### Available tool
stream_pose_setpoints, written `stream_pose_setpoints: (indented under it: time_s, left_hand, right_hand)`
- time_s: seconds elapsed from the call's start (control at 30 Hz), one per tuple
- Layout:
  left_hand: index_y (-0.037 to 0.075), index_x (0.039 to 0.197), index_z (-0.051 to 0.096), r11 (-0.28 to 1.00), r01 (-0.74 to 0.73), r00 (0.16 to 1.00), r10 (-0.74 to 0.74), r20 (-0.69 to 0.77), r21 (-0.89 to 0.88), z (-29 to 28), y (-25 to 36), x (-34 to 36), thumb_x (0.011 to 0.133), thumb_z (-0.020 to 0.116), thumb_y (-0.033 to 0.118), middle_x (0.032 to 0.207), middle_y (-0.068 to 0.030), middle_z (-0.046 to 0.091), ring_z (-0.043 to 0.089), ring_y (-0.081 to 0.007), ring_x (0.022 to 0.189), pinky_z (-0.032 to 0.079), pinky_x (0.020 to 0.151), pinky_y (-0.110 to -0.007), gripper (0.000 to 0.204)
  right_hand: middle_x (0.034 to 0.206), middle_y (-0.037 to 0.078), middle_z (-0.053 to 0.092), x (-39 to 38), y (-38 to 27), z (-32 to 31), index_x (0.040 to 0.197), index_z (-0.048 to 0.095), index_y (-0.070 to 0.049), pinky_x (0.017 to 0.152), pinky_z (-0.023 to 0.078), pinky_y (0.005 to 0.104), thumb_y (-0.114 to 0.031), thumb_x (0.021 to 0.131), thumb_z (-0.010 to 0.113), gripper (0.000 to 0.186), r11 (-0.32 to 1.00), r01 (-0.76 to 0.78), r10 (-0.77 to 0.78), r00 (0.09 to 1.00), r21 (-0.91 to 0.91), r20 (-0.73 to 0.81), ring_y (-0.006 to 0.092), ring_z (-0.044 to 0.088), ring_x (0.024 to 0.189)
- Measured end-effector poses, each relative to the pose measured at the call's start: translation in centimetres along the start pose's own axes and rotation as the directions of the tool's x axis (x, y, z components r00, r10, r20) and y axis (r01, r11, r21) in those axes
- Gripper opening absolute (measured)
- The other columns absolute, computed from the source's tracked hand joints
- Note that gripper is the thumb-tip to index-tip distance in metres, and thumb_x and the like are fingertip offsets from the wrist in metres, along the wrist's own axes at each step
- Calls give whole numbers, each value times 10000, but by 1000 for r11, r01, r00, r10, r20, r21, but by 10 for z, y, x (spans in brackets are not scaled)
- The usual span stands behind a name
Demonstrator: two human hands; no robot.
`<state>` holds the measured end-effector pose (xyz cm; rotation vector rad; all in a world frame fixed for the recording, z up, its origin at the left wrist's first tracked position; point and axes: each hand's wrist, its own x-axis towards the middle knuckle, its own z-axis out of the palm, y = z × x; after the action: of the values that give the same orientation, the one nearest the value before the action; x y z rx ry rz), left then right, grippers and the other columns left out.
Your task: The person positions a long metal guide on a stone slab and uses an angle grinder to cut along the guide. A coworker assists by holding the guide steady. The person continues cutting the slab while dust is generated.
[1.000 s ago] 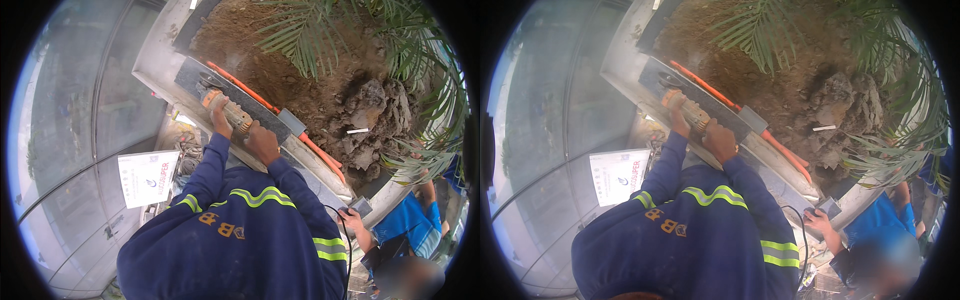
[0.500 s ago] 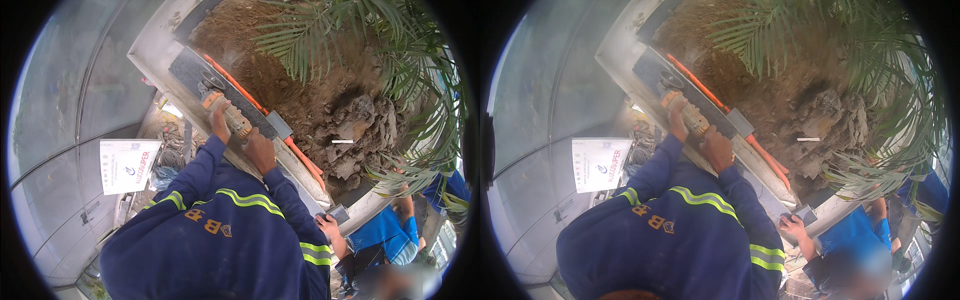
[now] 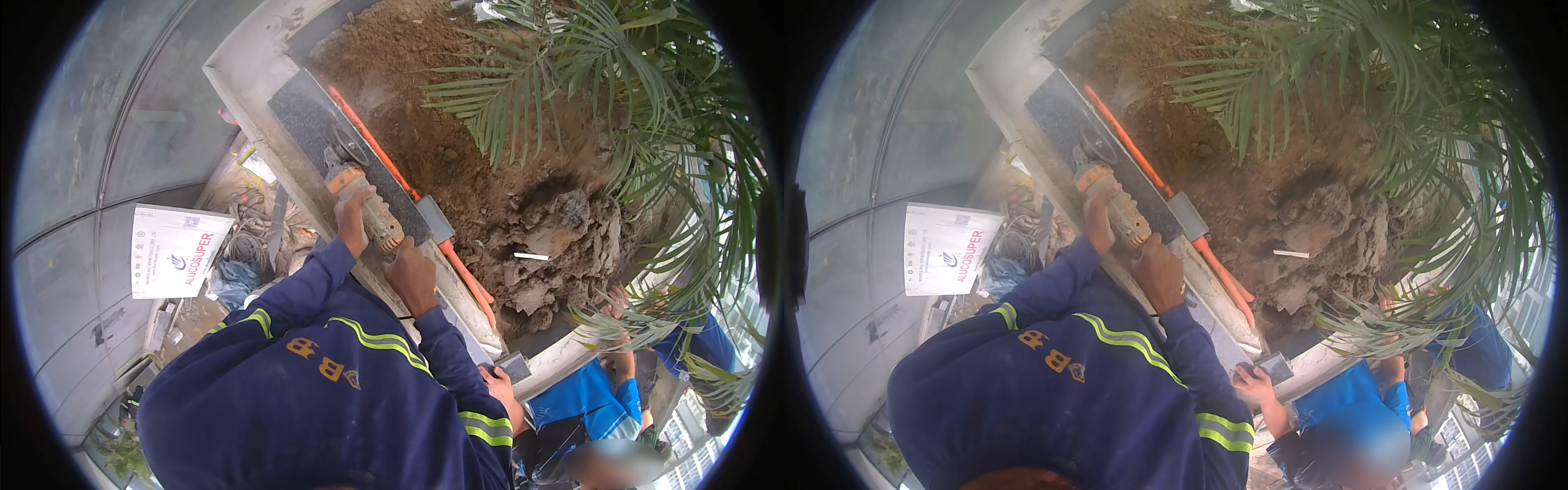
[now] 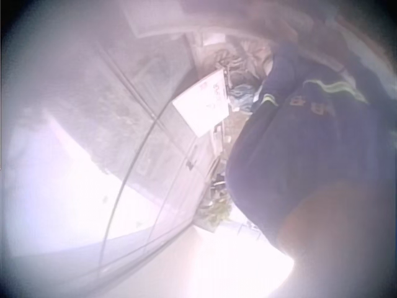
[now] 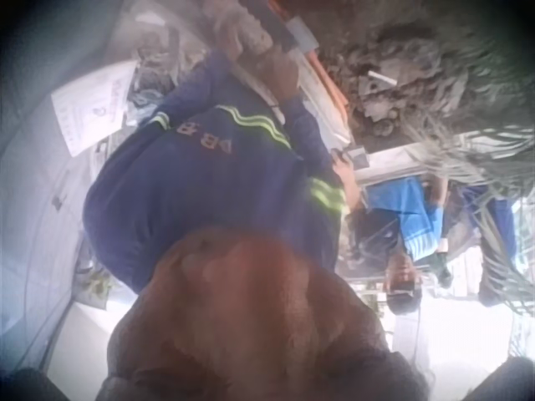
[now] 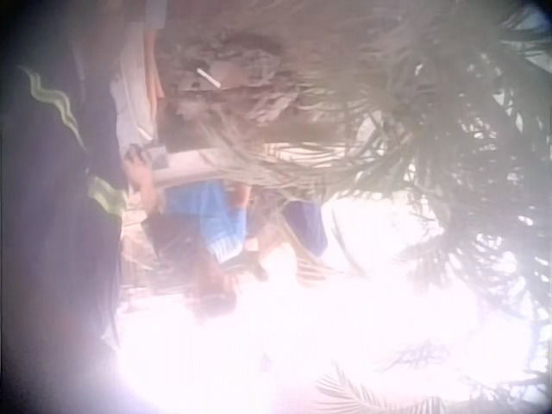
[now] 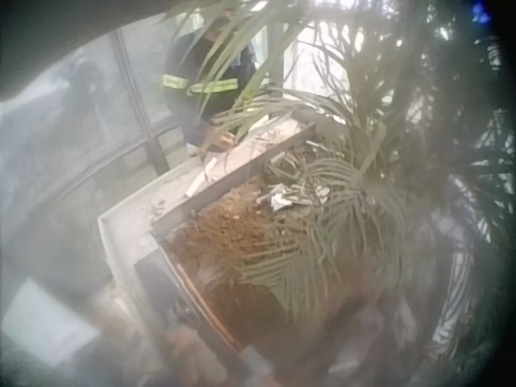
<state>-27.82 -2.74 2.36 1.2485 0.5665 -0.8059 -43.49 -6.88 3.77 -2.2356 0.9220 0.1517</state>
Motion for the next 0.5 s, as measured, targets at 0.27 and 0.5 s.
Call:
stream_pose_setpoints:
  time_s: [0.27,0.5]
  left_hand:
    - [43,960,634,999,-46,999,45,9,27,-2,27,28,827,757,186,803,-93,638,670,-269,651,569,605,-419,231]
    - [54,961,610,999,-33,999,33,18,-1,0,37,35,816,772,191,800,-105,635,670,-286,647,574,600,-443,257]
  right_hand:
    - [777,256,703,35,-17,10,977,537,27,655,568,514,-251,792,749,395,997,-16,11,998,72,59,435,709,729]
    - [782,258,705,43,-23,15,981,540,32,672,571,515,-253,776,754,411,997,-11,7,999,78,49,429,716,749]
